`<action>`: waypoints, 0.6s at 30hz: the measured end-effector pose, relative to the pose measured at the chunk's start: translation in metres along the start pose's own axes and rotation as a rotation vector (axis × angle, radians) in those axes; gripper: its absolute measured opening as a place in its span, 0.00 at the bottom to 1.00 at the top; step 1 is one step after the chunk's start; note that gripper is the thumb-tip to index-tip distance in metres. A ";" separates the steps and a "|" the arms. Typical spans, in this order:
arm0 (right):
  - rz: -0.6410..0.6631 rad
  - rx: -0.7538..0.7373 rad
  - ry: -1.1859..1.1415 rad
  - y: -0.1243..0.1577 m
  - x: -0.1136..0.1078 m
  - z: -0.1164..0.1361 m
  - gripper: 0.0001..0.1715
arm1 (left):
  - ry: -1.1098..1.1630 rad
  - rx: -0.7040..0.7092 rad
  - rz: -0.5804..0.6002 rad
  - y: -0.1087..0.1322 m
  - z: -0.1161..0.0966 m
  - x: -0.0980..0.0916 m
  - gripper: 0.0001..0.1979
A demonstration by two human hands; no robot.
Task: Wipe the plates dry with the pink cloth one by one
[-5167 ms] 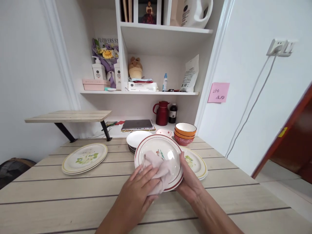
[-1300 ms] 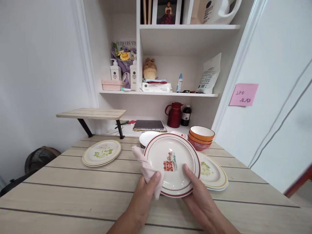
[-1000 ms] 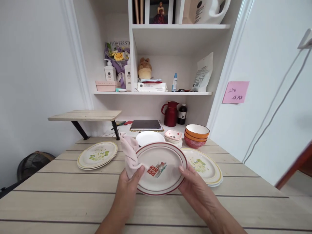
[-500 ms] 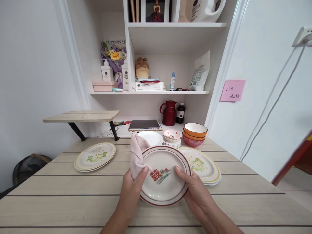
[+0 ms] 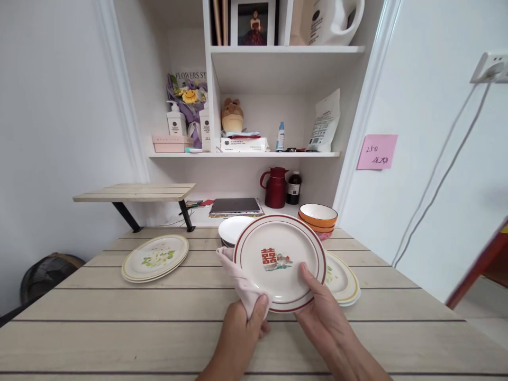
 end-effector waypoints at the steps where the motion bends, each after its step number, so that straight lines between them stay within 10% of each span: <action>1: -0.005 -0.010 -0.003 0.000 0.000 0.000 0.31 | -0.040 -0.005 -0.001 0.000 -0.001 0.000 0.30; 12: -0.093 -0.026 -0.055 -0.004 -0.005 0.016 0.26 | -0.638 0.146 -0.104 -0.013 0.004 -0.055 0.22; 18: -0.041 0.048 -0.025 -0.002 -0.003 0.007 0.28 | 0.007 0.125 0.189 -0.007 -0.006 -0.058 0.52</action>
Point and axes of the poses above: each hand's wrist, its own y-axis away from the middle knuckle, its own x-axis out of the palm, z = x × y, the point moved 1 cm from there along -y, towards the middle knuckle, and after that the axes turned 5 degrees about x, right-handed, at the moved point
